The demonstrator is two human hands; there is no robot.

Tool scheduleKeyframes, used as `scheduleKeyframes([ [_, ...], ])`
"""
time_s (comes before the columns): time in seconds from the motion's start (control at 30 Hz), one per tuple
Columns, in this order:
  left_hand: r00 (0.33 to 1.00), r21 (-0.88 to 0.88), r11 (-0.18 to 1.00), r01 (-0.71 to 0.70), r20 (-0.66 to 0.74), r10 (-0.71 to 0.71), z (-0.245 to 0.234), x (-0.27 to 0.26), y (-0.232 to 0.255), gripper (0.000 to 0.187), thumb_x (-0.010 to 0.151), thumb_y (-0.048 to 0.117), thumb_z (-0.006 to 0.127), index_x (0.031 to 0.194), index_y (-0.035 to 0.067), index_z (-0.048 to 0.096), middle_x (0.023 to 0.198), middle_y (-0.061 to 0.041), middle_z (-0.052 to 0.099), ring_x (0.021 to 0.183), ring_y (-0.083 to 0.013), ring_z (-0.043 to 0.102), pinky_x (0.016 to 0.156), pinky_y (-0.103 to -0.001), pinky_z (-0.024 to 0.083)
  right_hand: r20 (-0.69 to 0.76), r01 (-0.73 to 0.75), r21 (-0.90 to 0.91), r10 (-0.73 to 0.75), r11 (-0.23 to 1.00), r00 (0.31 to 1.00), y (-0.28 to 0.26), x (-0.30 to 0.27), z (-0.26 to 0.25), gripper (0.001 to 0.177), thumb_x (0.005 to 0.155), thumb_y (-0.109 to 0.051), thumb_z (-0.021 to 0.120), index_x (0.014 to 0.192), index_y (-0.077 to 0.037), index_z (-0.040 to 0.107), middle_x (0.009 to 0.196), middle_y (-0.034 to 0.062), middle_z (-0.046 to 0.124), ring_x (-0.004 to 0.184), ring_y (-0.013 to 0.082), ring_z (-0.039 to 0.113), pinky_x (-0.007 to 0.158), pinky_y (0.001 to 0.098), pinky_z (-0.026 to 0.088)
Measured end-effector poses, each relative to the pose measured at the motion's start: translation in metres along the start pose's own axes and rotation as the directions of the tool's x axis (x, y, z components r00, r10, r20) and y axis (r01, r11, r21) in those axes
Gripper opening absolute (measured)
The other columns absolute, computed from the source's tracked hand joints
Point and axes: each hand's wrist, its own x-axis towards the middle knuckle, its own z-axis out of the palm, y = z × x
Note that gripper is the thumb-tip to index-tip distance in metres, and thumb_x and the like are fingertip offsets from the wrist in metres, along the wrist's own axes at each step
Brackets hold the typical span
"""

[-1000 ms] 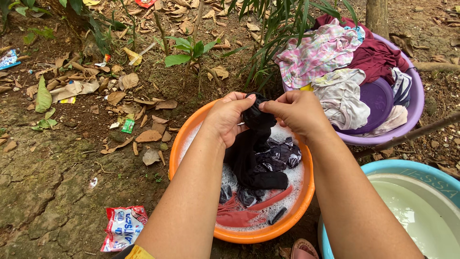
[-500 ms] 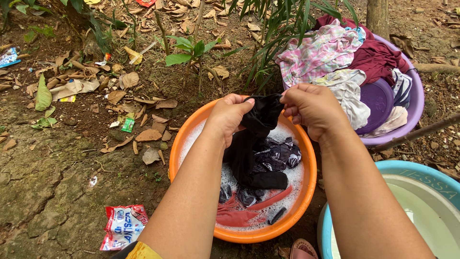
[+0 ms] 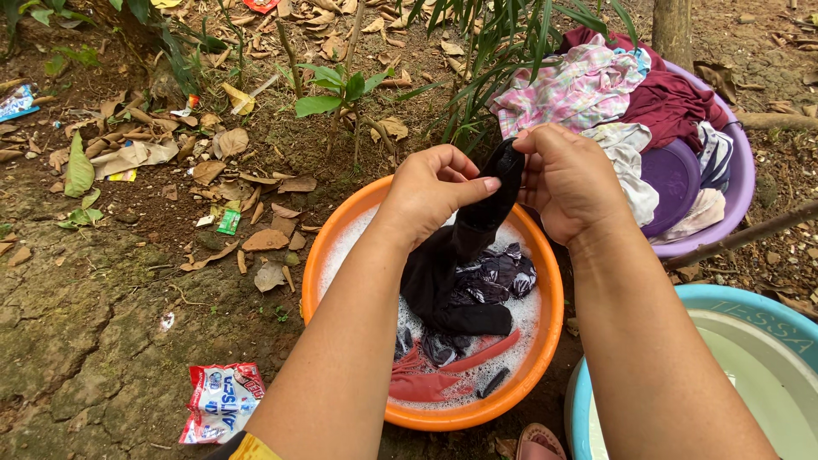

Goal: The person hand washes clothes by submerging, scrubbing, and wringing individual garments in a basin of soapy water by hand.

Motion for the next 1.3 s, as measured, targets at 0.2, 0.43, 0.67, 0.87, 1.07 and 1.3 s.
scheduleKeyframes([
  [0.2,0.998,0.154,0.988,-0.013,-0.066,0.023,-0.004,0.000,0.002,0.013,0.082,0.011,0.080,0.086,0.004,0.070,0.073,-0.002,0.069,0.061,-0.0108,0.064,0.056,-0.028,0.055,-0.020,0.000,-0.047,-0.001,0.999,1.000,0.001,-0.003,0.003,0.003,0.088,-0.014,0.064,0.088,-0.011,0.065,0.075,0.0024,0.067,0.060,0.0158,0.063,0.057,0.0311,0.053],
  [0.43,0.989,0.141,0.990,-0.018,-0.144,0.038,-0.005,-0.003,0.015,0.008,0.082,0.005,0.075,0.087,0.005,0.069,0.072,-0.002,0.070,0.060,-0.0102,0.065,0.056,-0.028,0.056,0.074,0.071,-0.378,-0.046,0.923,0.996,0.013,0.001,-0.001,0.029,0.072,0.002,0.075,0.098,-0.008,0.068,0.077,0.0021,0.069,0.062,0.0121,0.063,0.053,0.0255,0.047],
  [0.67,0.974,0.481,0.876,0.005,-0.201,0.105,-0.003,-0.011,0.008,0.013,0.075,0.005,0.079,0.084,0.007,0.070,0.078,-0.005,0.074,0.073,-0.0171,0.071,0.071,-0.033,0.057,0.035,0.087,-0.752,-0.092,0.653,0.995,0.043,0.014,-0.007,0.023,0.071,0.002,0.075,0.093,-0.005,0.072,0.071,0.0014,0.062,0.059,0.0130,0.052,0.050,0.0303,0.039],
  [0.87,0.969,0.575,0.792,0.204,-0.236,-0.078,-0.001,-0.009,-0.010,0.012,0.076,0.005,0.071,0.086,0.012,0.072,0.090,-0.007,0.075,0.089,-0.0247,0.072,0.081,-0.039,0.056,-0.046,0.024,-0.853,-0.121,0.521,0.992,0.066,0.010,-0.002,0.023,0.079,-0.003,0.066,0.097,-0.008,0.077,0.071,0.0095,0.066,0.061,0.0158,0.058,0.059,0.0345,0.047],
  [1.07,0.959,0.730,0.622,0.285,-0.214,-0.188,-0.001,0.006,-0.048,0.025,0.078,0.007,0.070,0.101,0.015,0.072,0.114,-0.008,0.071,0.113,-0.0295,0.064,0.095,-0.041,0.051,-0.010,0.008,-0.889,-0.036,0.457,0.999,0.108,0.025,-0.004,0.028,0.082,-0.010,0.063,0.107,-0.013,0.077,0.089,0.0138,0.076,0.082,0.0254,0.073,0.081,0.0374,0.055],
  [1.3,0.768,0.889,0.274,0.366,-0.122,-0.629,0.010,-0.019,-0.107,0.080,0.080,0.023,0.083,0.150,0.020,0.044,0.164,-0.012,0.030,0.151,-0.0368,0.031,0.117,-0.056,0.036,0.263,0.223,-0.936,0.120,0.272,0.957,0.211,0.058,-0.026,0.035,0.082,-0.010,0.059,0.110,-0.017,0.079,0.106,0.0158,0.075,0.101,0.0338,0.071,0.093,0.0409,0.055],
])
